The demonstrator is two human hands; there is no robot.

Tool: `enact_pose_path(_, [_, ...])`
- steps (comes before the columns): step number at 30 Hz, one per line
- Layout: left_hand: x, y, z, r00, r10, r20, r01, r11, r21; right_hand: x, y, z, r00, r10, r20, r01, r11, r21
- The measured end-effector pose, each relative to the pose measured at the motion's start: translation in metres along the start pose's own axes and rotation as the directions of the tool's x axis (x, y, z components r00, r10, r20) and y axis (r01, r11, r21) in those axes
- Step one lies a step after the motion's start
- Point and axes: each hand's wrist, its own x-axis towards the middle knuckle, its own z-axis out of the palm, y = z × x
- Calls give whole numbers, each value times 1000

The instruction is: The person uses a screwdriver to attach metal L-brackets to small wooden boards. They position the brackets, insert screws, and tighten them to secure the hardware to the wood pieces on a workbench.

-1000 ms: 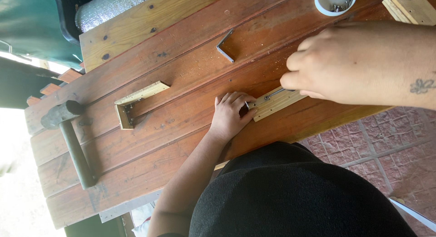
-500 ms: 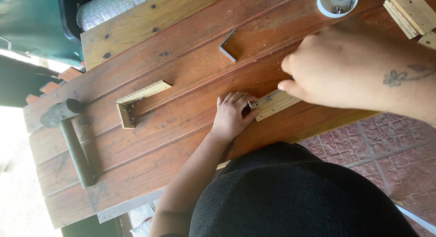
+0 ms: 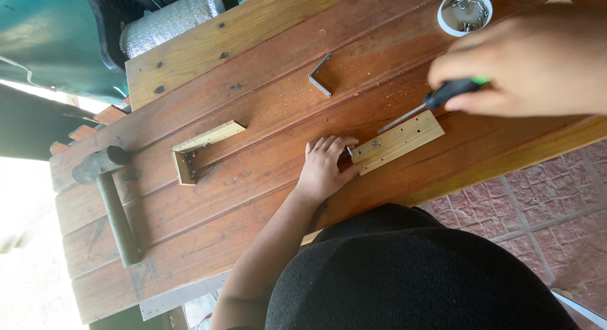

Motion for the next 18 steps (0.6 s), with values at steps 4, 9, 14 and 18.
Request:
enact_pose_path(4, [1,4,-3,999,13,-38,-14,999,-41,-31,38,41,958,36,-286,1,992,129])
enact_pose_path(9, [2,7,-3,997,6,-76,-9,999,-50,-53,40,145,872,356,-335,-256,916,308])
enact_pose_path(14, [2,5,-2,998,-4,-57,1,999,-53,-52,51,243,827,385,-409,-186,875,447])
enact_pose_path(18, [5,4,-4,997,53,-54,-55,998,-33,-50,59,264,765,293,-573,-55,917,394])
